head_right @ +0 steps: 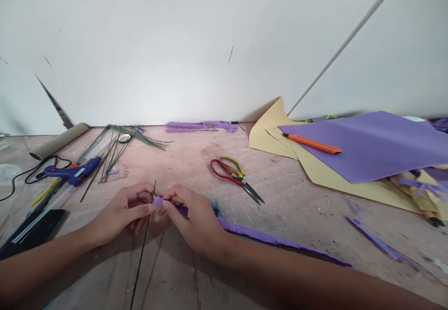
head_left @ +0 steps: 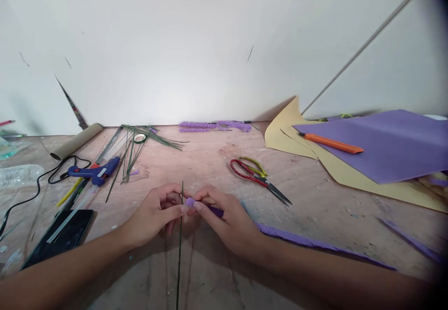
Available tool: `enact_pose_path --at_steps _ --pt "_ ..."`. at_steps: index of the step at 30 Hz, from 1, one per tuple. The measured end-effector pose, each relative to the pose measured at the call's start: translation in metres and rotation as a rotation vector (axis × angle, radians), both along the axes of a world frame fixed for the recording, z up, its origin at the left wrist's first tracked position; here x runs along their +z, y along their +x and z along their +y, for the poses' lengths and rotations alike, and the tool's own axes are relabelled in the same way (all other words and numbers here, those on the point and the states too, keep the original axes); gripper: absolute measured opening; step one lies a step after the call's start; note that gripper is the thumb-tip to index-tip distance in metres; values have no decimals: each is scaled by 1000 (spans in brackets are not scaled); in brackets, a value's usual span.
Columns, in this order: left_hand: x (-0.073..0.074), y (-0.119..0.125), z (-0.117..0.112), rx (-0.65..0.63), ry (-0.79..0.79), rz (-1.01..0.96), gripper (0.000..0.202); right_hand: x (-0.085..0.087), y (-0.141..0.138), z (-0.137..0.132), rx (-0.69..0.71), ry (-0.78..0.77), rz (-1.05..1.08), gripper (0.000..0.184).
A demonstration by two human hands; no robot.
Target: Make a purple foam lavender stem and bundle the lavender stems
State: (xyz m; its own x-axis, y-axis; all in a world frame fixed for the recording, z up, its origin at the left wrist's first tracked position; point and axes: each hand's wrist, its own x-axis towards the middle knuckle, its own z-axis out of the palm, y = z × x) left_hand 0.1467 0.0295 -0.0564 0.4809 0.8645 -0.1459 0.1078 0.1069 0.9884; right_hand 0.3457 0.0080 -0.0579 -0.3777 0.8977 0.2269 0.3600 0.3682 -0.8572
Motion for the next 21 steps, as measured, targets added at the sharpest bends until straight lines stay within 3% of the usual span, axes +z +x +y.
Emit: enact_pose_path --at_steps 3,6,10,12,15,18,21 --pt "2 2 -2 12 15 -8 35 3 -3 2 59 -98 16 17" --pt "2 3 -1 80 12 -2 35 14 -3 11 72 -76 -154 13" --pt "-1 2 5 152 39 14 28 51 -22 39 -68 335 -336 8" --pt "-4 1 6 159 62 29 27 72 -53 59 47 487 -387 11" --pt "-8 2 6 150 94 54 29 87 -127 87 384 575 -695 18" --pt "-13 3 5 136 133 86 28 81 -205 107 500 565 -830 19" --pt "-16 2 5 120 186 143 27 71 -252 118 524 559 -931 11"
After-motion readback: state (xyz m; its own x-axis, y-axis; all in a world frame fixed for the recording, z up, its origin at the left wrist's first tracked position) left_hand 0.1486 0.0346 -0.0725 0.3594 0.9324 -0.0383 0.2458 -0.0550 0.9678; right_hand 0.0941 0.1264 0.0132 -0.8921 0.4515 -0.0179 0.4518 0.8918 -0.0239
